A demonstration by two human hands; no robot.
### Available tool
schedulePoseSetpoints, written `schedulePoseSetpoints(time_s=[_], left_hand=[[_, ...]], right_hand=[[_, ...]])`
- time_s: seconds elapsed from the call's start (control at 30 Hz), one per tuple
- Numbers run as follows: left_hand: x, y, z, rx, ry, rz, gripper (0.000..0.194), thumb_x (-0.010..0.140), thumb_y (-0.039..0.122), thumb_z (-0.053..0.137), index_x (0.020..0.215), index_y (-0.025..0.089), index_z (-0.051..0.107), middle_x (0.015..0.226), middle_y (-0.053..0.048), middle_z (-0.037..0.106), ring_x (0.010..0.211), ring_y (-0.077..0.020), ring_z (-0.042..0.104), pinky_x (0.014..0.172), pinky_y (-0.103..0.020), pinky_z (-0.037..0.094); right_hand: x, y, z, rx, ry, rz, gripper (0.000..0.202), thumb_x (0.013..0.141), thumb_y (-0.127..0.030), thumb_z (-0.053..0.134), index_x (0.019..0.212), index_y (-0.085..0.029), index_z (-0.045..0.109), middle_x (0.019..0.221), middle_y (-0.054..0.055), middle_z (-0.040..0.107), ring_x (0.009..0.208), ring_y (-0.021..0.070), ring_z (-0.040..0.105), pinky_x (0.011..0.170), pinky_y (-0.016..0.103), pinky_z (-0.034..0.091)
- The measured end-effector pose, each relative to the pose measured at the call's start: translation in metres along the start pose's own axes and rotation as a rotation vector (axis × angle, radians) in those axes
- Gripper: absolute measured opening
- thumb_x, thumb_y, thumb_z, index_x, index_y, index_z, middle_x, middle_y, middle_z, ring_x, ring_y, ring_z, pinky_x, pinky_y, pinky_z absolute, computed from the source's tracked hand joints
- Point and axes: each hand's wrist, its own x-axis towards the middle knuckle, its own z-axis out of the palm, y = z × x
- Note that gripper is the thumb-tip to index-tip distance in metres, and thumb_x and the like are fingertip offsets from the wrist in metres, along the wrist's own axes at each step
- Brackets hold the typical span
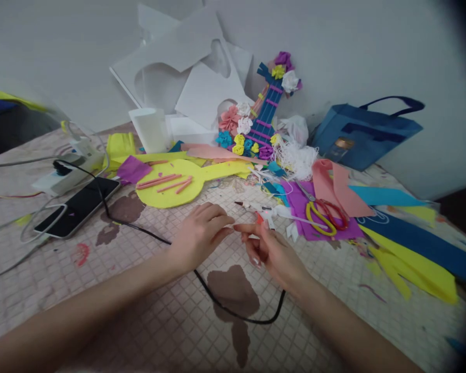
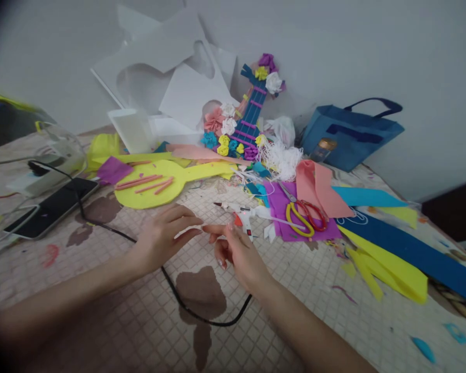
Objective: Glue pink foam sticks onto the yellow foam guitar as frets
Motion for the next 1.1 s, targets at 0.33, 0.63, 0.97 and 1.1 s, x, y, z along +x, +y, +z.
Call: schedulePoseSetpoints(time_s=[0.33, 0.63, 0.97, 1.1], left_hand=[[0.003, 0.01, 0.001, -0.15, -0.026, 0.042, 0.015, 0.089, 0.021, 0.053, 0.098, 0.014, 0.063, 0.088, -0.006, 0.061, 0.085, -0.0161, 0.054, 0.075, -0.029, 0.045], [0.005, 0.009, -0.013, 0.289, -0.25, 0.229, 0.02, 0.092, 0.02, 0.044, 0.076, 0.016, 0.055, 0.076, -0.003, 0.055, 0.069, -0.0168, 0.048, 0.065, -0.032, 0.035], [-0.006, -0.029, -0.006, 0.075, -0.04, -0.212, 0.025, 0.086, 0.021, 0.056, 0.11, 0.016, 0.057, 0.105, -0.01, 0.061, 0.096, -0.0216, 0.057, 0.081, -0.034, 0.045], [-0.008, -0.007, -0.005, -0.175, -0.017, -0.181, 0.026, 0.087, 0.024, 0.057, 0.112, 0.017, 0.056, 0.106, -0.008, 0.062, 0.1, -0.0184, 0.057, 0.086, -0.032, 0.046]], right_hand=[[-0.008, 0.002, 0.002, -0.451, -0.087, -0.15, 0.048, 0.097, -0.048, 0.024, 0.095, -0.015, 0.059, 0.056, -0.003, 0.045, 0.049, 0.0098, 0.043, 0.05, 0.025, 0.034], [-0.007, 0.007, 0.006, -0.316, -0.118, -0.06, 0.052, 0.094, -0.053, 0.029, 0.082, -0.015, 0.061, 0.066, 0.0, 0.052, 0.047, 0.0077, 0.045, 0.044, 0.023, 0.035], [-0.004, 0.004, -0.001, -0.042, -0.089, -0.042, 0.046, 0.096, -0.046, 0.031, 0.104, -0.018, 0.066, 0.078, 0.002, 0.055, 0.049, 0.0063, 0.046, 0.042, 0.021, 0.036], [-0.003, 0.006, 0.0, -0.041, -0.117, -0.019, 0.047, 0.094, -0.05, 0.033, 0.1, -0.017, 0.066, 0.075, 0.002, 0.056, 0.049, 0.0071, 0.046, 0.042, 0.021, 0.036]])
